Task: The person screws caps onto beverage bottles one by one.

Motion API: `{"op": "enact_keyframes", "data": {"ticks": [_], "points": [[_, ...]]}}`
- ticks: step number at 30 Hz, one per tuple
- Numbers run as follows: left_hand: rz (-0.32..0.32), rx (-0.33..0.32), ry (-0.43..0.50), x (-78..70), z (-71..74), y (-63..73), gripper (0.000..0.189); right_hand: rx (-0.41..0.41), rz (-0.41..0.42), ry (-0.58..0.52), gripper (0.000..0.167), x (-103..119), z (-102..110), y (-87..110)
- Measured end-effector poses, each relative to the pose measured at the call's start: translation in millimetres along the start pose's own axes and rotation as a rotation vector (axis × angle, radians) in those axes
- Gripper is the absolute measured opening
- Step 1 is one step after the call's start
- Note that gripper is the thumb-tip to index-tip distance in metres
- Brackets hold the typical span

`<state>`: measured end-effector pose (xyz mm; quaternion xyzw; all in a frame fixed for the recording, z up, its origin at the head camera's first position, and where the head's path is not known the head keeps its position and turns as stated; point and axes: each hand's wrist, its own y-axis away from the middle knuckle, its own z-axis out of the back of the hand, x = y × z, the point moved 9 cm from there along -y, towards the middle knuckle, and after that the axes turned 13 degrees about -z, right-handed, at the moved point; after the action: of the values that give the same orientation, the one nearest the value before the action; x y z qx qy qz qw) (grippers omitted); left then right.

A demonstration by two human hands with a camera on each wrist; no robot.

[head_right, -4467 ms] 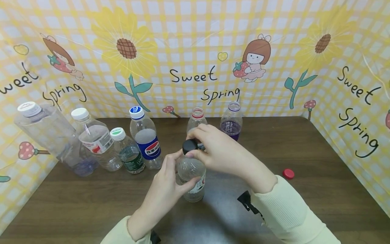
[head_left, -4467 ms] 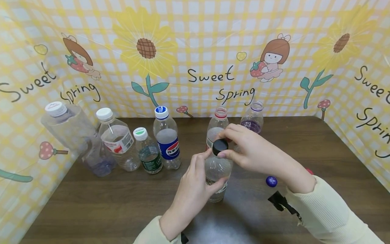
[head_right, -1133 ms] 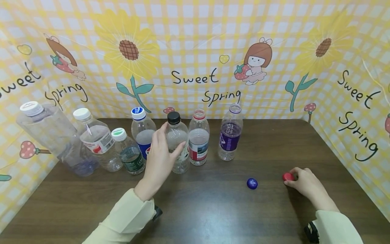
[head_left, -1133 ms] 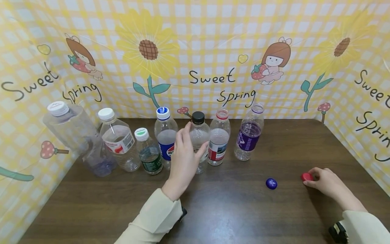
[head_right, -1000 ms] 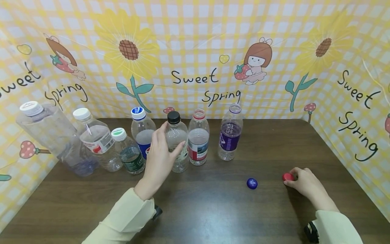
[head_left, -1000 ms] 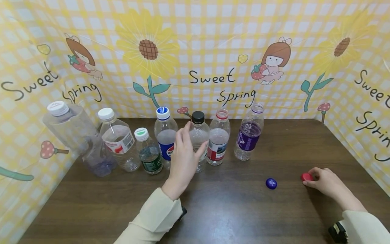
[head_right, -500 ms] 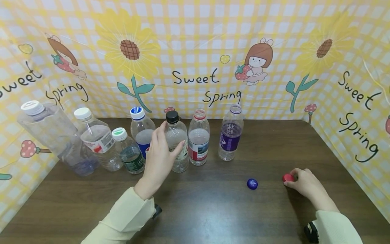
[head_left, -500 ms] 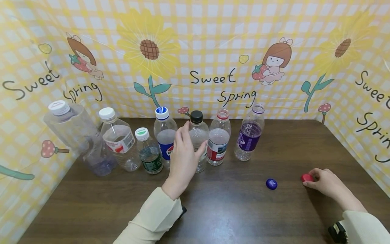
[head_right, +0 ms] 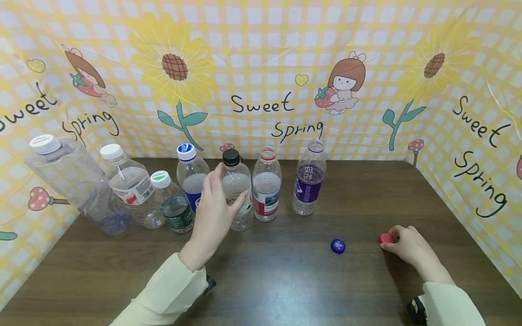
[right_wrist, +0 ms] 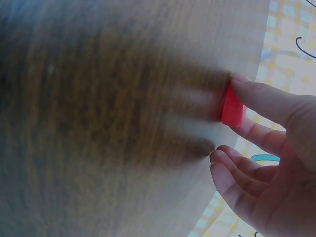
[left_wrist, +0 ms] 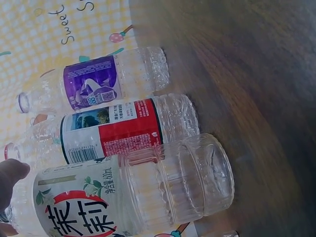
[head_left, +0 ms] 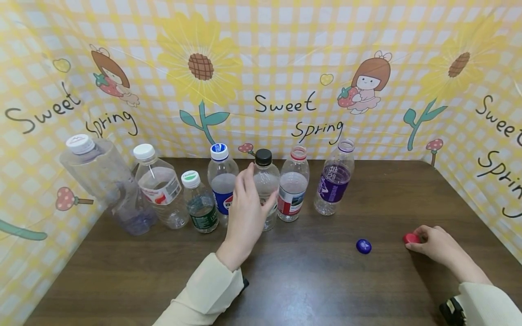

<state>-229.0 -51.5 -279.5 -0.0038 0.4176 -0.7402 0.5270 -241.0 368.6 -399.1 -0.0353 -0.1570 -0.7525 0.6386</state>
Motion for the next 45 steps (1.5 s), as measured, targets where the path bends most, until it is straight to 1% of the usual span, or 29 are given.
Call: {"op": "enact_keyframes", "data": {"ticks": [4, 10, 13, 16, 19, 21, 23, 27, 29, 31, 33, 34, 36, 38, 41, 45], "points": [[-0.020, -0.008, -0.012, -3.7, 2.9, 1.5, 0.076, 0.006, -0.005, -0.001, 0.050, 0, 0, 0.7], [0.005, -0.005, -0.005, -5.6, 5.2, 5.5, 0.078, 0.000, 0.000, -0.005, 0.047, 0, 1, 0.4], [0.005, -0.010, -0.008, -7.2, 6.4, 5.8, 0.079, -0.001, 0.003, -0.008, 0.046, 0, 2, 0.5], [-0.015, -0.024, -0.021, -10.4, 8.1, 5.8, 0.080, -0.001, 0.001, -0.007, 0.045, -1, 2, 1.1], [-0.048, -0.049, -0.043, -15.0, 10.8, 6.2, 0.082, 0.014, -0.014, -0.010, 0.047, -3, 1, 1.4], [-0.083, -0.076, -0.066, -19.2, 13.5, 6.6, 0.084, 0.033, -0.029, -0.013, 0.049, -4, 0, 1.9], [-0.134, -0.114, -0.090, -25.0, 17.2, 7.1, 0.086, 0.050, -0.046, -0.017, 0.051, -5, 0, 2.7], [-0.279, -0.204, -0.123, -42.1, 24.2, 8.1, 0.088, 0.061, -0.075, -0.021, 0.054, -7, 5, 5.4], [-0.351, -0.245, -0.132, -51.9, 27.2, 8.4, 0.086, 0.054, -0.086, -0.022, 0.054, -7, 10, 6.8], [-0.411, -0.274, -0.133, -60.5, 29.0, 8.2, 0.081, 0.047, -0.095, -0.026, 0.055, -6, 15, 8.0], [-0.453, -0.295, -0.125, -68.0, 30.6, 7.2, 0.074, 0.037, -0.102, -0.034, 0.056, -4, 21, 9.0], [-0.463, -0.299, -0.110, -71.2, 30.9, 6.0, 0.070, 0.029, -0.104, -0.040, 0.056, -3, 24, 9.4], [-0.460, -0.283, -0.078, -76.4, 30.0, 2.1, 0.064, 0.015, -0.107, -0.053, 0.056, 0, 31, 10.2], [-0.441, -0.255, -0.063, -80.1, 26.4, -2.6, 0.060, -0.009, -0.100, -0.061, 0.056, 5, 37, 11.2], [-0.397, -0.207, -0.080, -84.0, 19.8, -10.2, 0.060, -0.039, -0.085, -0.068, 0.057, 15, 44, 13.0], [-0.339, -0.152, -0.098, -84.3, 9.8, -20.9, 0.064, -0.064, -0.054, -0.076, 0.058, 31, 50, 17.2]]}}
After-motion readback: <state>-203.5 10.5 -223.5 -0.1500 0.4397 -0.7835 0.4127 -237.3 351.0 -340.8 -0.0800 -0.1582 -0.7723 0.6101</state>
